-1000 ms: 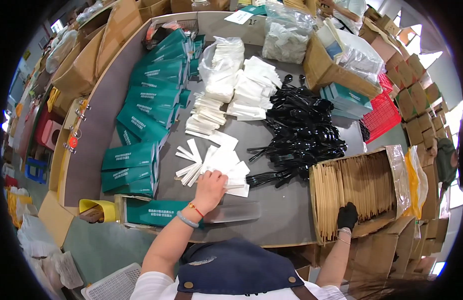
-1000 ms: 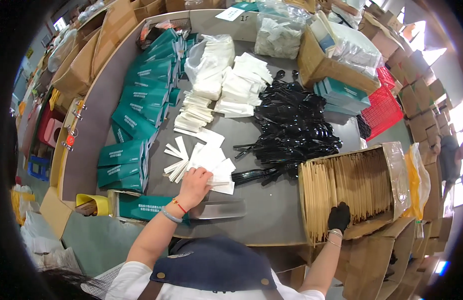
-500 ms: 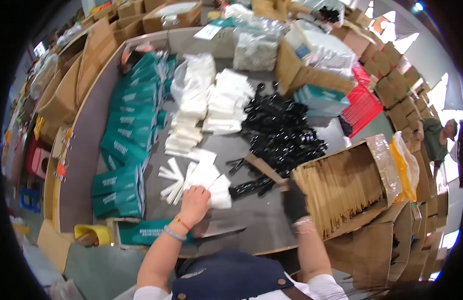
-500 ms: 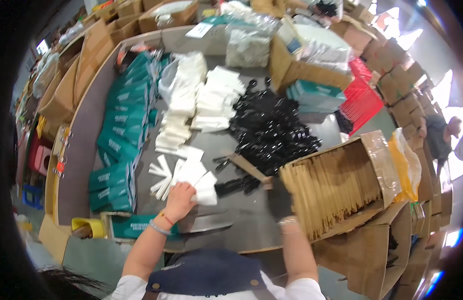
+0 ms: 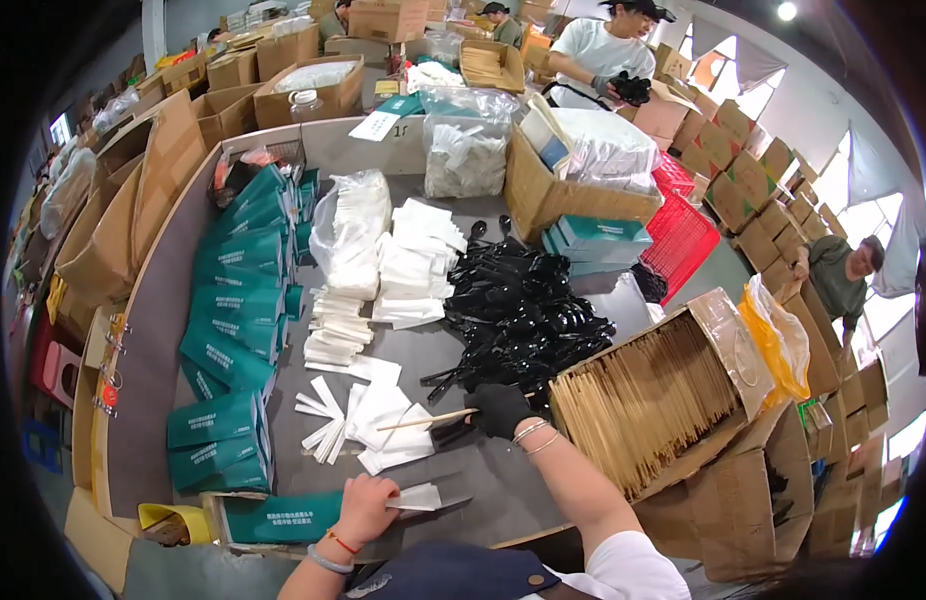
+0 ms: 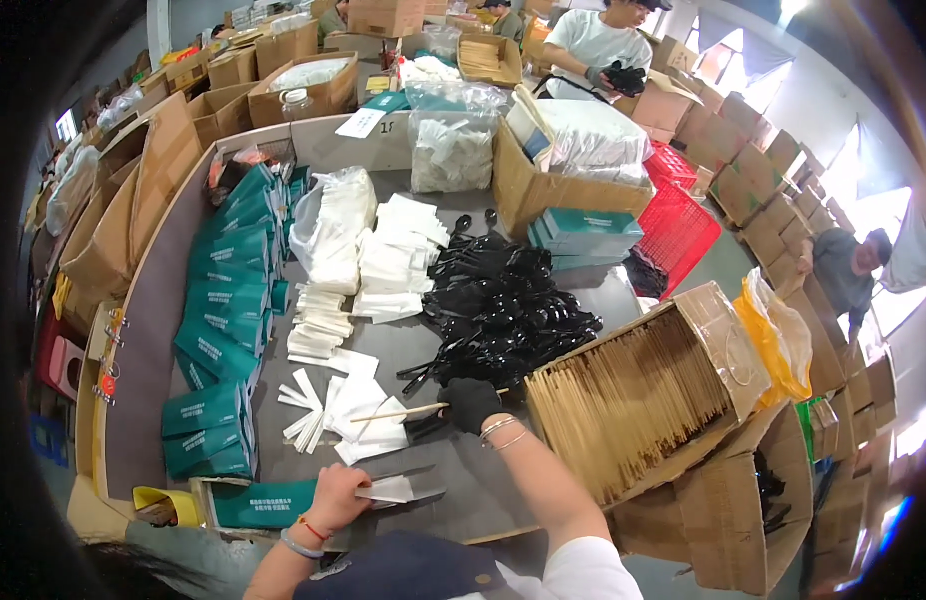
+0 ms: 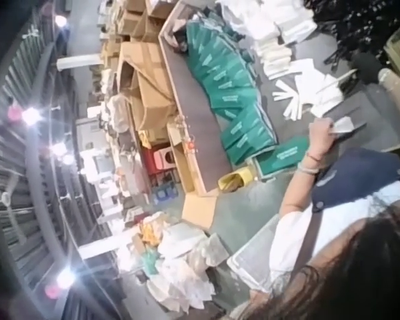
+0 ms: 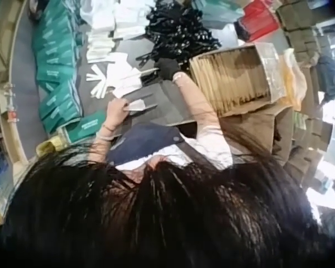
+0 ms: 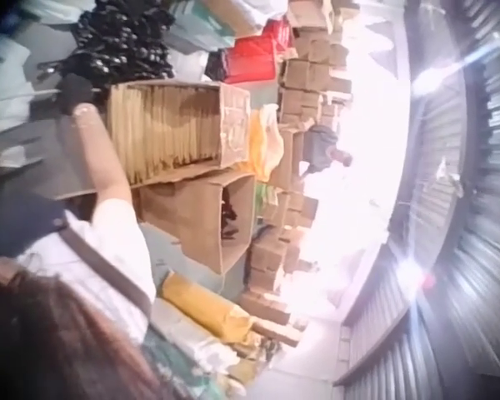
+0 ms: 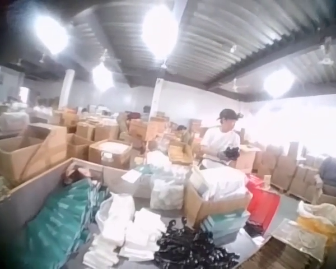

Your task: Packaging small components and paper inserts into plastic sleeves at a factory workstation.

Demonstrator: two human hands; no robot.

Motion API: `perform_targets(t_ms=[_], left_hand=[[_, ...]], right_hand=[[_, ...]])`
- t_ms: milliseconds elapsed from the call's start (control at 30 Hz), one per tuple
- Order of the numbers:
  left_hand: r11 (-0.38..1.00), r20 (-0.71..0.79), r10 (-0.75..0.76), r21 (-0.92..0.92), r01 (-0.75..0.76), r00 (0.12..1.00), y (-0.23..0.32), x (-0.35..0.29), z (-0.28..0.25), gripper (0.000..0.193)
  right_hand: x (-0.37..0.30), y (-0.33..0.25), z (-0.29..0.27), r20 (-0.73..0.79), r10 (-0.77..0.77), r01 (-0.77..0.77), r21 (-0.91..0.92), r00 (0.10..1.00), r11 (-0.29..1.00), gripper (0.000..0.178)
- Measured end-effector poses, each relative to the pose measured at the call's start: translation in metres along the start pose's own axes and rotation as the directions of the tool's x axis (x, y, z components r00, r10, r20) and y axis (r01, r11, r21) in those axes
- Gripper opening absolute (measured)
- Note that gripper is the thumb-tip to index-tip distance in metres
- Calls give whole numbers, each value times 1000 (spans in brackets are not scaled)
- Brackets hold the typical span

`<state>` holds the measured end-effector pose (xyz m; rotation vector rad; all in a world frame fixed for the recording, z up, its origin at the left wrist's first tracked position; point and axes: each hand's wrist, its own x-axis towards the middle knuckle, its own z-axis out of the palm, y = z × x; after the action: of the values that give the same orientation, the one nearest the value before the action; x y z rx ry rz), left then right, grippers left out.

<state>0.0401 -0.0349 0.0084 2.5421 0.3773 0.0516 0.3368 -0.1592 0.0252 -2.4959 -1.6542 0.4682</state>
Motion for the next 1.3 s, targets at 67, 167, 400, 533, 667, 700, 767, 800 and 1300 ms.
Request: perform_targets(t_ms=[67,167,400,533,667,700,767,800,1300], left_hand=[[997,7,-53,48,52,999,10,-5,-3,28],[994,-202,93,81,-78,975,25,-14,-11,40],[957,3,55,284,-54,998,25,-43,9,33],[946,-100,112,314,-76,989,19,-56,4,32],[983,-160,39,183,-9,986,10,-66,-19,45],[992,-159,-12,122,32,987,0,-70,-16,57],[994,-163,-37,99,54,986,-4,-65,-30,62],[994,-167,-64,79,78,984,-6,-63,-35,67],[995,-156,34,102,-18,987,12,-25,-10,72]], right_hand=[[4,4,7,-132,-54,57,25,990,998,17],[-9,-6,-9,-411,-152,211,102,899,972,11],[-42,-90,40,17,-255,241,266,967,933,11],[-50,-103,67,-74,-168,182,278,983,943,16],[-73,-96,31,-50,-41,54,286,998,957,30],[-82,-82,38,-110,-143,164,220,984,962,41],[-92,-73,37,-106,-189,204,163,976,965,41],[-96,-70,38,-99,-236,246,108,967,963,41],[-88,-79,88,-71,-3,39,514,997,857,12]])
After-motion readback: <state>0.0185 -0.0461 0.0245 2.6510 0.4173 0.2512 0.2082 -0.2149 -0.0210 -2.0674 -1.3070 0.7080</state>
